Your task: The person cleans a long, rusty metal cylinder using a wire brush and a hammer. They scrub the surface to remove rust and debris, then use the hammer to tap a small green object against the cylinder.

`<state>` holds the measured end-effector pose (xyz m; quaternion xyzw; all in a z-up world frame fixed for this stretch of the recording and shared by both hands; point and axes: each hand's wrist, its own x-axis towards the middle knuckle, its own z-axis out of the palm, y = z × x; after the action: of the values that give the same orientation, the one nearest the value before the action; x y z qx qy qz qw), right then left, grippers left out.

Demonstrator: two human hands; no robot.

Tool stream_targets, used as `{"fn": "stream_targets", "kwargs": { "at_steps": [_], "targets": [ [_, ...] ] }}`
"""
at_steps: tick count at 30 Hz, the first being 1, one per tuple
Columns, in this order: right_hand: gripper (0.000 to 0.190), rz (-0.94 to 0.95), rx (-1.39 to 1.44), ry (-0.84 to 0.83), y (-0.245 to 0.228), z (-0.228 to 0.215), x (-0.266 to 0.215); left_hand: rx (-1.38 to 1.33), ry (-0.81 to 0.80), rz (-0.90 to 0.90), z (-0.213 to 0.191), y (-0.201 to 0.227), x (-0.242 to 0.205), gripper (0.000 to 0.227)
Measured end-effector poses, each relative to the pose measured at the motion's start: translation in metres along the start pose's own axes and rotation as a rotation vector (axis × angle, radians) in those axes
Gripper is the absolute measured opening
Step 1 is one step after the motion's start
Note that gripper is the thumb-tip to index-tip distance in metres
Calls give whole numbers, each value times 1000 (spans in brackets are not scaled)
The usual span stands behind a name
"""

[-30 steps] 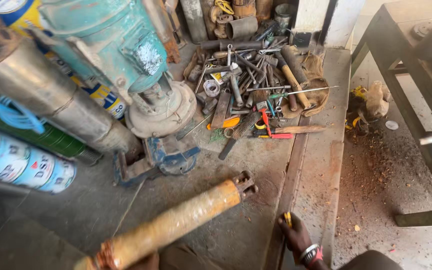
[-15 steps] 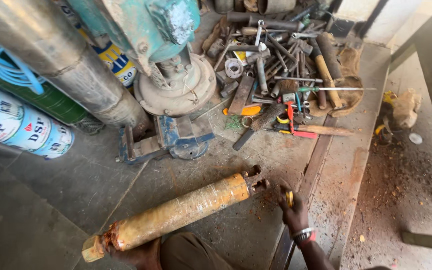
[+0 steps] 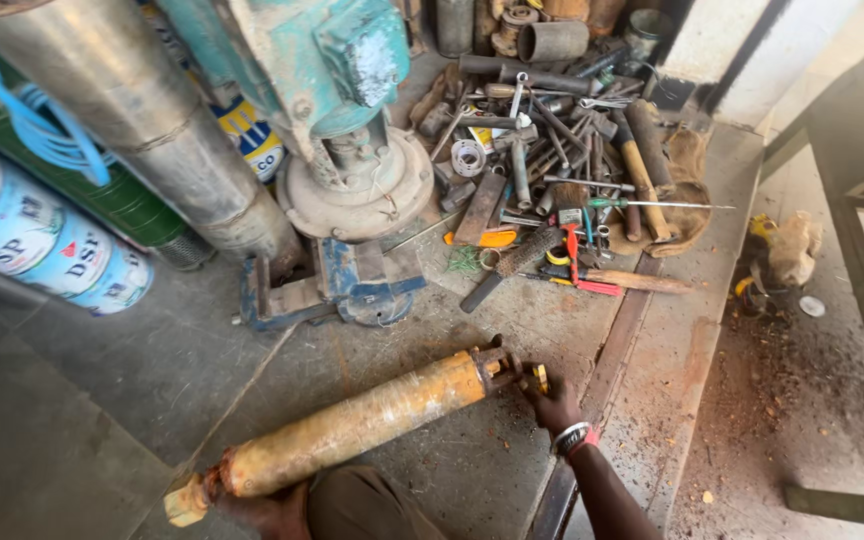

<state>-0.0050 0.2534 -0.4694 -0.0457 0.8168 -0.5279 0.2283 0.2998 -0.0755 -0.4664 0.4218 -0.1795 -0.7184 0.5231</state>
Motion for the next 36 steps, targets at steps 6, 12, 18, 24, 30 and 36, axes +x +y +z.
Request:
{"fn": "stream_targets", "kwargs": {
  "at_steps": [6, 12, 18, 24, 30, 36],
  "targets": [
    [52, 55, 114, -84, -5, 4, 4, 366, 63, 409, -30, -17, 12, 87],
    [50, 145, 67, -99, 8, -5, -10, 160, 159, 6, -48, -30, 38, 80],
    [53, 62, 109, -67, 26, -19, -41, 142, 144, -202, -44, -26, 56, 74],
    [55, 89, 54, -48, 36, -32, -58, 268, 200, -296, -39, -37, 76, 77],
    [43, 15, 80, 8, 46, -18, -44, 444, 226, -267, -43, -34, 63, 76],
    [54, 39, -162, 49, 57, 1, -18, 1025, 190, 688, 16, -38, -2, 82]
  ]
}}
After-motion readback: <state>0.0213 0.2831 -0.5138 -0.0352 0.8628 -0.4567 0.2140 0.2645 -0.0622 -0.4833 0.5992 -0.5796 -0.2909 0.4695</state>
